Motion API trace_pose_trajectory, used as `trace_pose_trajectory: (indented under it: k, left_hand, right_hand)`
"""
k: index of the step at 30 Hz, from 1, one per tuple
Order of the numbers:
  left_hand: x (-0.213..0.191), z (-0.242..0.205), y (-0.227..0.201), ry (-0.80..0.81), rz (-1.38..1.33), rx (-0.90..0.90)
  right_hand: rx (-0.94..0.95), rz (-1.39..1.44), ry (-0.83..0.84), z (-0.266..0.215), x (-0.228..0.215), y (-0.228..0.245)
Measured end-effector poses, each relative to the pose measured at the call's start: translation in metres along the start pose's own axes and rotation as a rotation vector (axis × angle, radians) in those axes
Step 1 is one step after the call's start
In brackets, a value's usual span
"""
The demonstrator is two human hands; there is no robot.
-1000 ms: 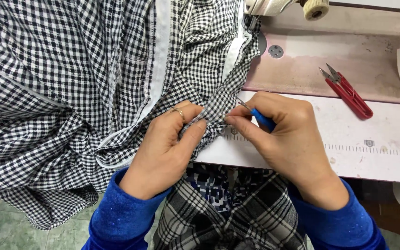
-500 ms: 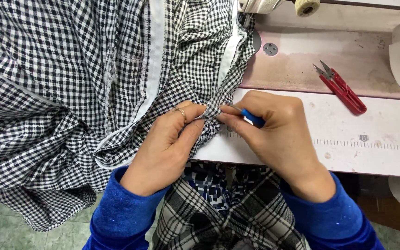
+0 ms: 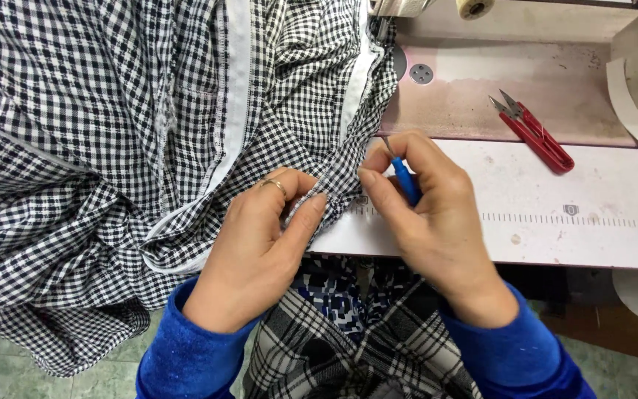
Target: Using a seam ripper to remove stitches from a checkered garment at a sewing workstation
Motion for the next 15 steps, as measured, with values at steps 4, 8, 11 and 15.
trace_pose_trajectory:
  k: [4, 8, 11, 15]
  left_hand:
    - [0.0, -0.006, -0.005, -0.009, 0.054, -0.005]
    - [0.001, -0.012, -0.007, -0.062, 0.107, 0.081]
    - [-0.003, -0.013, -0.002, -0.082, 0.126, 0.11]
    - [-0.003, -0.014, 0.001, -0.076, 0.093, 0.017]
  right_hand:
    - [0.047, 0.149, -0.09, -0.001, 0.01, -0.001]
    - [0.35, 0.657, 0.128, -0.028, 0.026, 0.001]
    - [0.367, 0.566, 0.393, -0.054, 0.038, 0.012]
    - [0.231, -0.023, 0.213, -0.029, -0.004, -0.008]
Point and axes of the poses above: each hand's wrist, its own z-axis towards the middle knuckle, its own x-axis out of the palm, y = z × x, the point moved 4 cm from there along z, towards the middle knuckle, and after that the axes turned 2 degrees about -z, right-handed, at the moved point
